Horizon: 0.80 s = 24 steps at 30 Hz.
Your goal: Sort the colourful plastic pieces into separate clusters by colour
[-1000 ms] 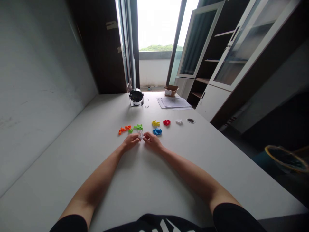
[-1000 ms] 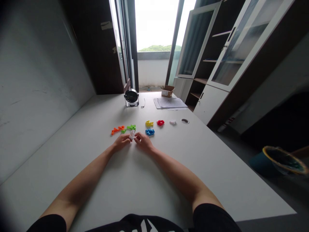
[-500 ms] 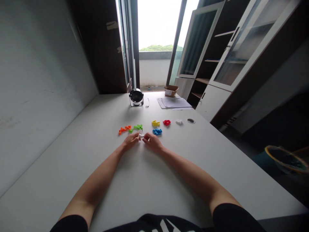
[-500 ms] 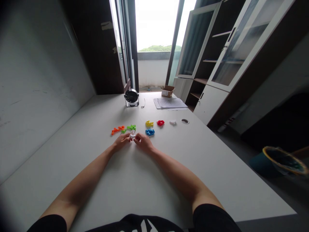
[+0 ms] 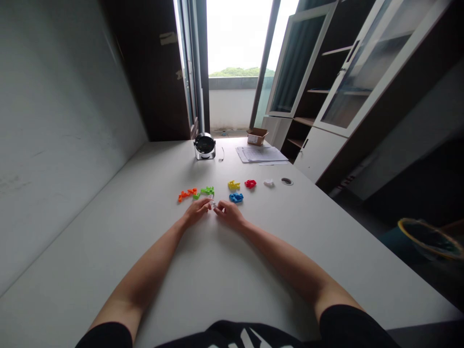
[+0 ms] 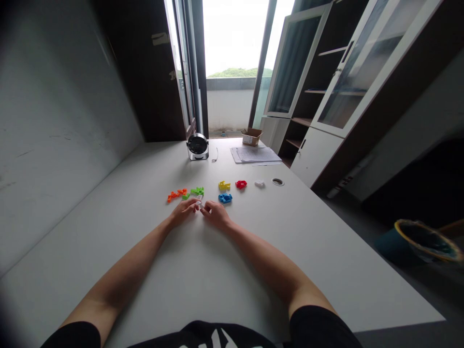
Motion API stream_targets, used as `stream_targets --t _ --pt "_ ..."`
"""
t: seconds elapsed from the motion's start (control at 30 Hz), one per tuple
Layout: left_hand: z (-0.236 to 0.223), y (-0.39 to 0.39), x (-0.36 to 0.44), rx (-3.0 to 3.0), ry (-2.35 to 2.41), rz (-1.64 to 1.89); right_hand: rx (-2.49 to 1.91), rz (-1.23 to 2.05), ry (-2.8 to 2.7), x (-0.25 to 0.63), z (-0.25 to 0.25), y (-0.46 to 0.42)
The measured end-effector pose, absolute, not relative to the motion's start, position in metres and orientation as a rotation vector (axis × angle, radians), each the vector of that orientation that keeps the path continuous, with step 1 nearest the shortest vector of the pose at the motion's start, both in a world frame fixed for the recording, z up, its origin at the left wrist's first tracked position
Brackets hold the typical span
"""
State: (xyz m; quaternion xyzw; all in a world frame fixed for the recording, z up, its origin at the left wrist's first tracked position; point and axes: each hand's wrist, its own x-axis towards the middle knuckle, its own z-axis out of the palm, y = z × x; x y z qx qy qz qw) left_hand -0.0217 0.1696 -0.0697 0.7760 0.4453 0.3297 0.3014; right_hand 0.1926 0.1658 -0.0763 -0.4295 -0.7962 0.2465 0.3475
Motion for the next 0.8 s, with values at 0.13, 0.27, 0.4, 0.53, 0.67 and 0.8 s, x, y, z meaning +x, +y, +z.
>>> stream_targets --t 0.13,0.27,0.4,0.53,0.67,0.8 --pt "-0.07 0.169 -0.022 2.059 1.188 0.876 -1.109 0.619 -2.089 0.192 -0.075 0.164" --pt "-0.069 0.169 -0.022 2.049 1.191 0.888 -1.094 0.609 -2.092 0.192 -0.073 0.163" --pt "-0.07 0.17 -0.022 2.043 1.162 0.896 -1.096 0.606 -2.099 0.191 -0.071 0.162" --pt "-0.072 0.171 -0.022 2.051 1.158 0.9 -1.09 0.577 -2.12 0.191 -0.068 0.16" --pt "-0.073 0.171 -0.022 2.066 1.177 0.891 -1.083 0.559 -2.134 0.191 -0.066 0.157" --pt "-0.07 0.17 -0.021 2.086 1.176 0.867 -1.093 0.558 -2.136 0.19 -0.065 0.157"
